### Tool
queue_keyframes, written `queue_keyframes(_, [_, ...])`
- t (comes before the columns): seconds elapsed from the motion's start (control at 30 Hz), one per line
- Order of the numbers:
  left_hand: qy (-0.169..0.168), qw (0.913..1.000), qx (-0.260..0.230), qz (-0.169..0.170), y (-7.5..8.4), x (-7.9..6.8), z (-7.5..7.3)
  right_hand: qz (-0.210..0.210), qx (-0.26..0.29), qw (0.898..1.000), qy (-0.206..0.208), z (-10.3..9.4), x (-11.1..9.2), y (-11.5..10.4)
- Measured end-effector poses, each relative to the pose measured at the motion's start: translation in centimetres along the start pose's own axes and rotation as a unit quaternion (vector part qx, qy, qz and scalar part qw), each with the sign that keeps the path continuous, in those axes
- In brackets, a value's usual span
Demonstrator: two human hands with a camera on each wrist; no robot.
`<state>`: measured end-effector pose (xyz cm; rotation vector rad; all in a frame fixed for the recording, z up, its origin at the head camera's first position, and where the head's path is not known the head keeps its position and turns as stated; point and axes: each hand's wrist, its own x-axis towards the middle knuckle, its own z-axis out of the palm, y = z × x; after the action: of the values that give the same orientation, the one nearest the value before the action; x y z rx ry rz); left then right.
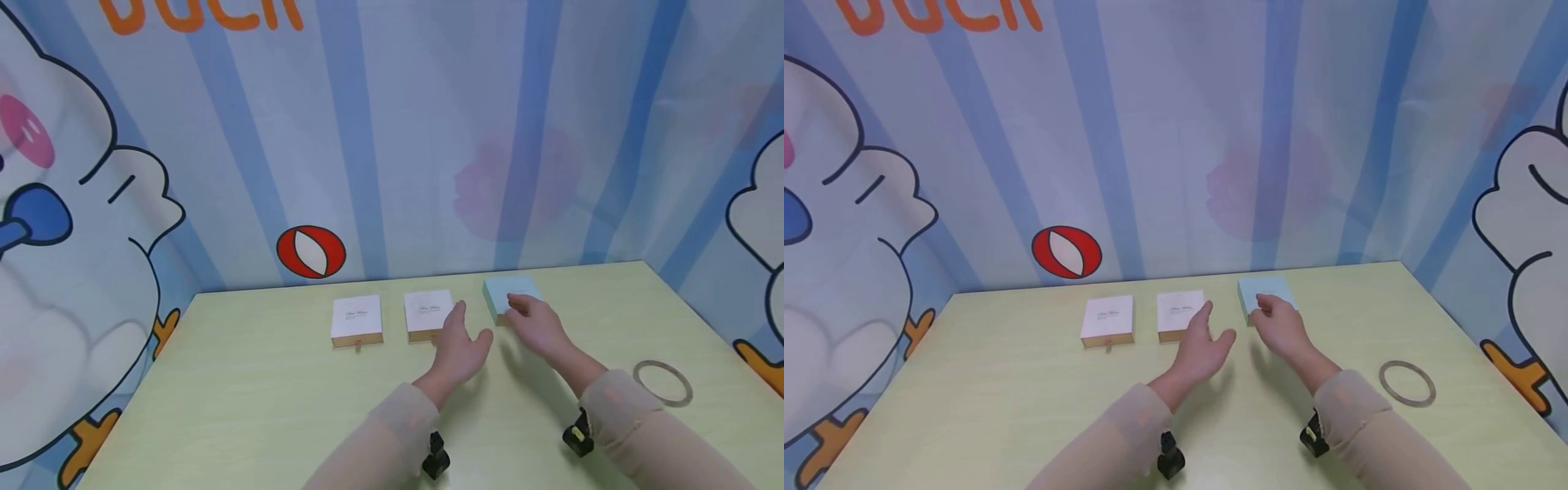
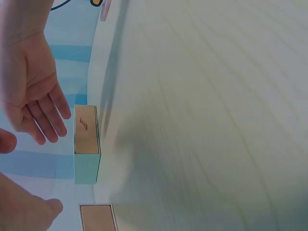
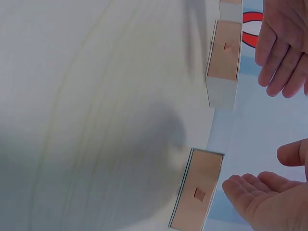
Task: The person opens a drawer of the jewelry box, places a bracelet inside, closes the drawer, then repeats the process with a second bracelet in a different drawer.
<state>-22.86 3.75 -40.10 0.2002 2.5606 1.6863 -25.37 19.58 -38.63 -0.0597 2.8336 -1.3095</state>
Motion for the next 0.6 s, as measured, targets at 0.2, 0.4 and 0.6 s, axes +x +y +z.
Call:
queue_keyframes(0.2, [-0.022,0.9996,-0.006,-0.015,0.0,0.3,0.8,0.011,0.011,1.0,0.007,-1.1,0.0,0.9])
queue_keyframes(0.4, [-0.03,0.9989,-0.017,-0.031,0.1,0.5,1.5,0.031,0.015,0.999,0.002,-1.9,-0.2,1.6])
queue_keyframes(0.6, [-0.032,0.9979,-0.028,-0.049,-0.5,0.9,2.3,0.054,0.017,0.998,-0.012,-2.6,-0.4,2.2])
